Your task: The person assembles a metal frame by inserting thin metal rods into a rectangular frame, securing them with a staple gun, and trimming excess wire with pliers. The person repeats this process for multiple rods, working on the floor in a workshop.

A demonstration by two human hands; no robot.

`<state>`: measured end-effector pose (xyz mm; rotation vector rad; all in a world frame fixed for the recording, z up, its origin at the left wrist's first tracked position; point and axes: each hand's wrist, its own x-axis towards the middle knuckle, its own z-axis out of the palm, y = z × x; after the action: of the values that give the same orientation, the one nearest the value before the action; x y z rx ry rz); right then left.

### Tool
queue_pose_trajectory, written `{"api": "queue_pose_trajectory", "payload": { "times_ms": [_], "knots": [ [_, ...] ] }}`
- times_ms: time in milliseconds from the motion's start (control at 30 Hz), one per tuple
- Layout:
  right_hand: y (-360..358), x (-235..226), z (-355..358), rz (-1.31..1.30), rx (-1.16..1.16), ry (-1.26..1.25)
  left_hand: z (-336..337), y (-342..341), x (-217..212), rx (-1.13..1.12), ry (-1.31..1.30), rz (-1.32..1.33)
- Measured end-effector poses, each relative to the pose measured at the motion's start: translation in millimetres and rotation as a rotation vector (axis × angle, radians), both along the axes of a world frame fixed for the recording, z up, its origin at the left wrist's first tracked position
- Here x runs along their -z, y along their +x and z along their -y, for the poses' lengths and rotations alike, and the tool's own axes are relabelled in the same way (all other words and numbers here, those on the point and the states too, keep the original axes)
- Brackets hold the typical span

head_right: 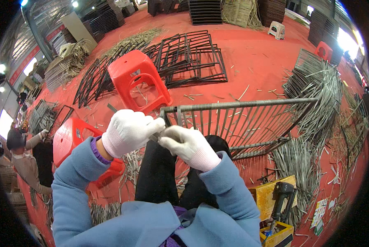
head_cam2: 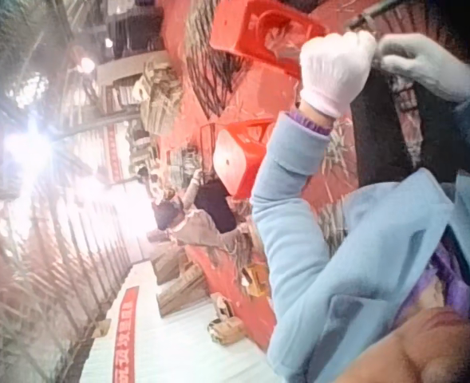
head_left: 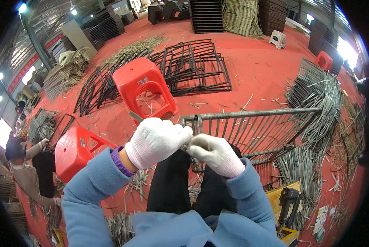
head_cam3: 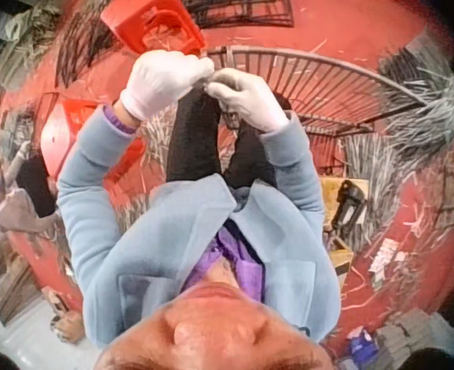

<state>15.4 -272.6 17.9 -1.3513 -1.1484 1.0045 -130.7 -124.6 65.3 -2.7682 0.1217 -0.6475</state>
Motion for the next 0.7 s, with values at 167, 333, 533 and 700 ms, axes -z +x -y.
{"api": "queue_pose_trajectory", "payload": {
  "times_ms": [167,333,533,700],
  "knots": [
    [-28.5,34.5,20.7,0.003,0.142,0.073,26.8,-40.0,26.3,-0.093,-0.038,0.232],
    [-50.8,63.6,32.2,0.038,0.464,0.205,59.8,-73.4,52.5,-0.146,-0.792,0.467],
    [-81.5,69.8,37.2,0.454,0.478,0.256,66.9,-62.2,78.0,-0.047,-1.88,0.45],
    [-79.7,75.0,35.9,0.29,0.615,0.286,76.1,-58.8,94.3,0.011,-1.907,0.74]
  ]
}}
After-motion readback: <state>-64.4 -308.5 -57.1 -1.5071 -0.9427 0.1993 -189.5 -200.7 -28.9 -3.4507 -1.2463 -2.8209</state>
